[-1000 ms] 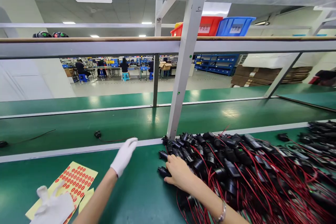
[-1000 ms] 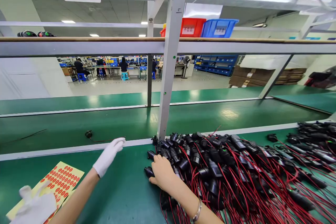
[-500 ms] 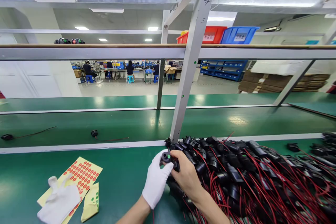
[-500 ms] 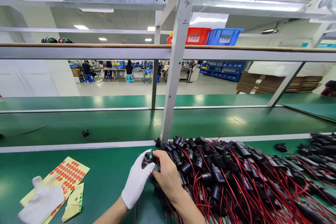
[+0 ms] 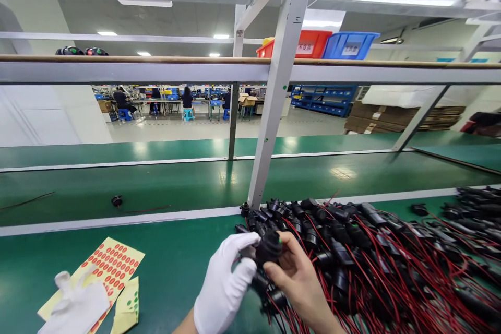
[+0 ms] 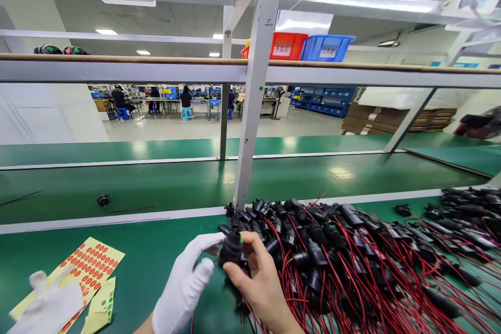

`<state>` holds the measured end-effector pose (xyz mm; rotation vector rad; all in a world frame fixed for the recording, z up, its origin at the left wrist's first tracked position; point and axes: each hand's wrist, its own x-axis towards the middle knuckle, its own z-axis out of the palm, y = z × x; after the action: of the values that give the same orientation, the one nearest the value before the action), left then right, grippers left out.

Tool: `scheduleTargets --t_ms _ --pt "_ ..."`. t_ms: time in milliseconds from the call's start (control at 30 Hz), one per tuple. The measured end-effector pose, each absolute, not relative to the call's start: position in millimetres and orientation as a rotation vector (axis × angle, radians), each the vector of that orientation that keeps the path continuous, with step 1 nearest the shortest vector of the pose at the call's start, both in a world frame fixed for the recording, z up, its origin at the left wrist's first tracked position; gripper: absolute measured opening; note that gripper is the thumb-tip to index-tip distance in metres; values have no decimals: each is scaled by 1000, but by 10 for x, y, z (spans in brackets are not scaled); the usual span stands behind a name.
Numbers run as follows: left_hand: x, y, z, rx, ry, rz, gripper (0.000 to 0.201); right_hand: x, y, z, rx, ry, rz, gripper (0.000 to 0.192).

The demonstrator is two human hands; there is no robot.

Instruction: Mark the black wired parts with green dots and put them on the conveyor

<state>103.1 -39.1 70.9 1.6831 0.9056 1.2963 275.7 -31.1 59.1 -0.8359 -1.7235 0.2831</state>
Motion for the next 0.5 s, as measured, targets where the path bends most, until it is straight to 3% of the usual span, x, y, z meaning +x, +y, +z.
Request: scheduleTargets --t_ms 133,267,400,500 --pt "1037 -398 806 1527 1024 1277 36 2713 -329 620 -950 -1681 400 12" --pt "1105 -372 761 1351 1045 1230 34 2612 -360 649 -971 -1799 163 18" --pt "959 -123 778 953 593 1189 39 2672 -376 673 -864 -1984 6 31" --pt "660 349 870 702 458 1259 31 2871 -385 624 -941 -1970 -76 22"
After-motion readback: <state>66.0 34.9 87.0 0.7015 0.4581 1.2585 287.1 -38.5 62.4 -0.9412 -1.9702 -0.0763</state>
